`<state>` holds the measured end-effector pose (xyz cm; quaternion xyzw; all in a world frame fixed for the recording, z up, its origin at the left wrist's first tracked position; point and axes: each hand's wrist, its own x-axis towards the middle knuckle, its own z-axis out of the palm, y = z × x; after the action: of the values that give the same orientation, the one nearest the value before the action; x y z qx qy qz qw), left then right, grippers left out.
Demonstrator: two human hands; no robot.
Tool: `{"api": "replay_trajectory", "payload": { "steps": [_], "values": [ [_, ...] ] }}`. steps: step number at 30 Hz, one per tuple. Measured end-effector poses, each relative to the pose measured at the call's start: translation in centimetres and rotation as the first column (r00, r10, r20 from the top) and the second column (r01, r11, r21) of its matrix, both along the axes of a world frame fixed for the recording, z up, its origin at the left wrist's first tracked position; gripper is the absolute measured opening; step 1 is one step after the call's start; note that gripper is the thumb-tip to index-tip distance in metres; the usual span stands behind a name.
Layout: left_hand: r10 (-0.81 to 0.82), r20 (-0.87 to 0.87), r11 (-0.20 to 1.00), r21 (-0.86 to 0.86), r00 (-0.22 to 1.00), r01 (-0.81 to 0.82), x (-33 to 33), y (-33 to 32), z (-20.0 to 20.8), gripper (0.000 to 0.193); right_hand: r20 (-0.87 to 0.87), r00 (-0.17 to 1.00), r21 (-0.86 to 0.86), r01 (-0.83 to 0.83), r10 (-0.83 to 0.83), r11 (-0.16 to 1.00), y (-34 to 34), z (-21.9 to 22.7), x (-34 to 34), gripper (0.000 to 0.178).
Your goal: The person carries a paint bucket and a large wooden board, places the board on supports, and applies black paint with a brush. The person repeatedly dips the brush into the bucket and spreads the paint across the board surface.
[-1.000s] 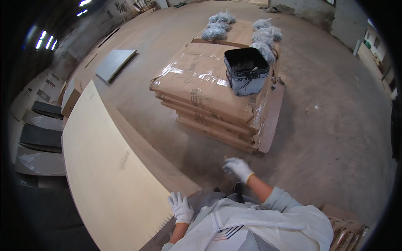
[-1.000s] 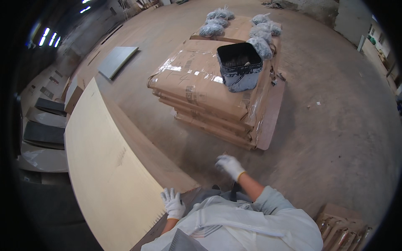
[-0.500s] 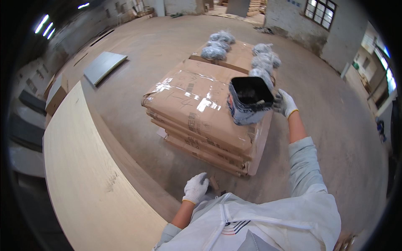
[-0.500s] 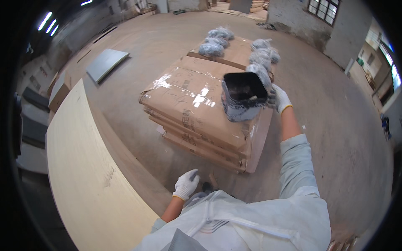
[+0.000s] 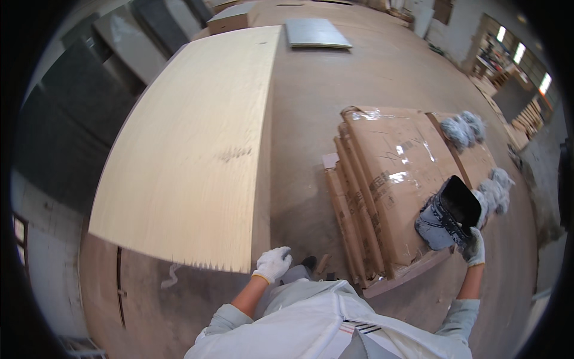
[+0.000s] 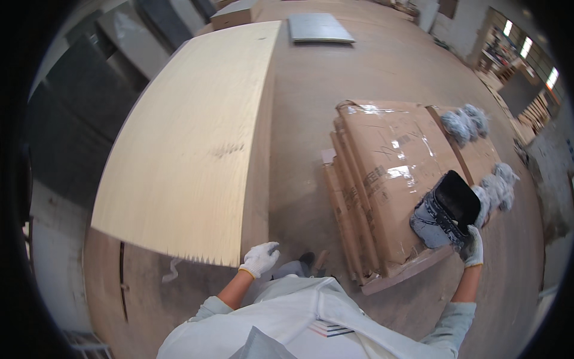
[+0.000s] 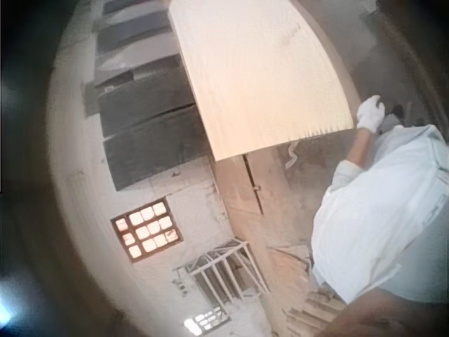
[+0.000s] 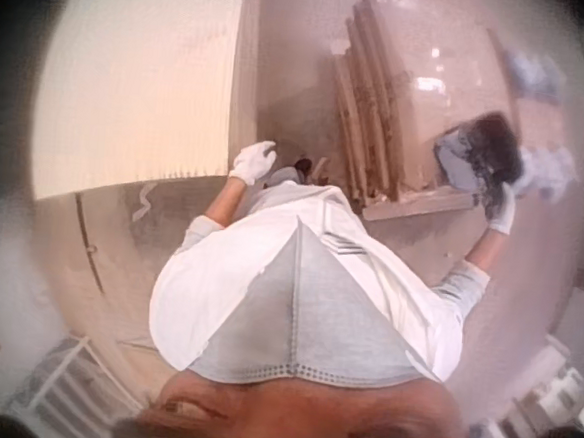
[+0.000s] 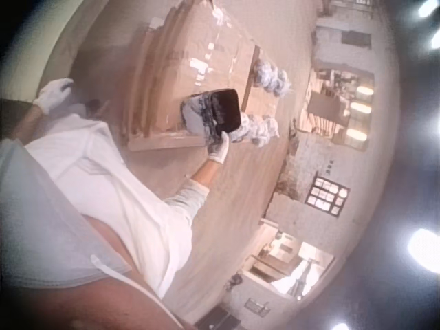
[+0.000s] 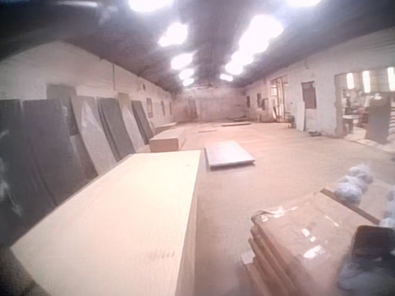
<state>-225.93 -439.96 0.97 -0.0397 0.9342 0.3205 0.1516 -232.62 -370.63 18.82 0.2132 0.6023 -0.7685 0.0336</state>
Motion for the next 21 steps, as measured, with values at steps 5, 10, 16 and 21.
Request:
{"api": "replay_trajectory", "payload": {
  "steps": [5,10,16,21],
  "values": [
    [0.048,0.1,0.997,-0.063,0.994,-0.041,9.1,1.4,-1.8,0.041,-0.102,0.993,0.11,0.069,-0.058,0.992,-0.6,-0.2,-3.0,0.035],
    [0.307,0.21,0.95,-0.127,0.928,-0.285,20.2,0.3,-3.3,0.04,0.008,0.988,0.093,-0.153,0.152,0.984,-10.1,5.2,-5.5,0.032],
    [0.675,0.392,0.726,-0.202,0.625,-0.658,36.3,-1.6,-1.0,0.047,-0.081,0.911,-0.082,-0.411,0.405,0.908,-21.6,6.3,-7.2,0.041],
    [0.907,0.307,0.325,-0.075,0.288,-0.943,47.8,0.7,-4.1,0.041,-0.163,0.848,-0.214,-0.529,0.504,0.821,-33.5,10.2,-5.3,0.038]
  ]
}}
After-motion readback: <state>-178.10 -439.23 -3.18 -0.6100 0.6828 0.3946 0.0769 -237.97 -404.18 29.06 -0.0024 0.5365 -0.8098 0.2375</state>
